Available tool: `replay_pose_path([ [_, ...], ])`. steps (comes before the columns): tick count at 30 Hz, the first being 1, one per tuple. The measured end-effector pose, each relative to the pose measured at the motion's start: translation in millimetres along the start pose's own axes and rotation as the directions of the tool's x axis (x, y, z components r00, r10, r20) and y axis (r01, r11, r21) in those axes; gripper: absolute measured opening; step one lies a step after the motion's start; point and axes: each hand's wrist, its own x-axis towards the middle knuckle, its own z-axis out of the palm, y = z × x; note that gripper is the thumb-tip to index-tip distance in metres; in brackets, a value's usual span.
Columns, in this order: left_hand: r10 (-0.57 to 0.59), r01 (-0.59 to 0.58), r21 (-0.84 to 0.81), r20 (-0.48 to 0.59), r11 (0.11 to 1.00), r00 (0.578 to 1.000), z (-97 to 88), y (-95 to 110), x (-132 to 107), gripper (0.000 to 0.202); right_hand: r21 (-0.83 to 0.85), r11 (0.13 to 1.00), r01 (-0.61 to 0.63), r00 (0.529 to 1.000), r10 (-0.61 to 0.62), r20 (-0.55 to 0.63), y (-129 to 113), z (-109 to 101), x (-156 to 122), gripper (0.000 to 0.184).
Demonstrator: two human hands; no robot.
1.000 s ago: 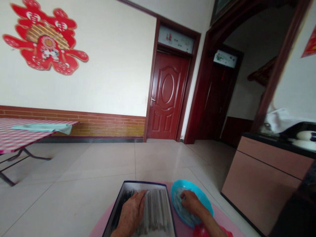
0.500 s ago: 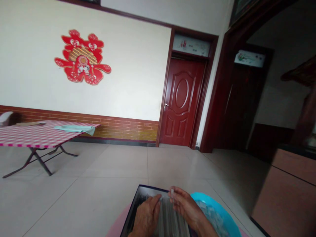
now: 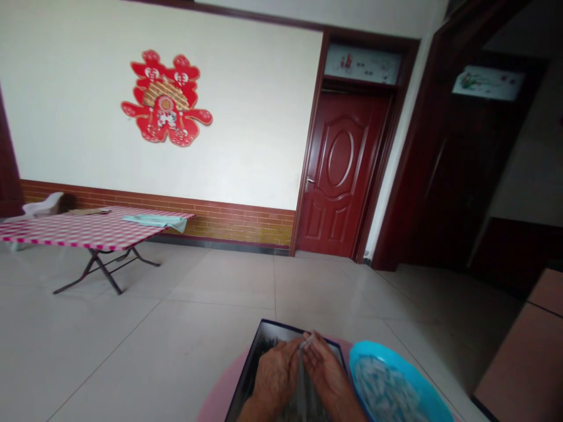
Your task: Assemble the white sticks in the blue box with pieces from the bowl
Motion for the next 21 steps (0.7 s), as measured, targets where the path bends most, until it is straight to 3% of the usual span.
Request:
replay_pose_path([
  [3, 0.000, -0.001, -0.035, -0.026, 0.999, 1.000, -0.7, 0.1, -0.5, 0.032, 0.074, 0.997, -0.034, 0.999, 0.036, -0.020, -4.0, 4.5, -5.5, 0.040],
  [9, -0.015, 0.015, -0.019, -0.041, 1.000, 0.999, 1.1, -1.1, -2.6, 0.031, -0.003, 1.000, 0.010, 1.000, -0.010, -0.011, -5.1, 8.4, -14.2, 0.041],
  [17, 0.134, -0.100, 0.237, -0.130, 0.966, 0.982, 23.2, -26.1, -9.5, 0.040, -0.126, 0.990, 0.066, 0.998, -0.068, -0.015, -11.4, 11.6, -20.0, 0.049],
  [21, 0.096, -0.078, 0.278, -0.051, 0.957, 0.994, 21.6, -24.2, -7.5, 0.039, -0.118, 0.992, 0.037, 0.999, -0.036, 0.011, -11.0, 9.8, -18.5, 0.048],
])
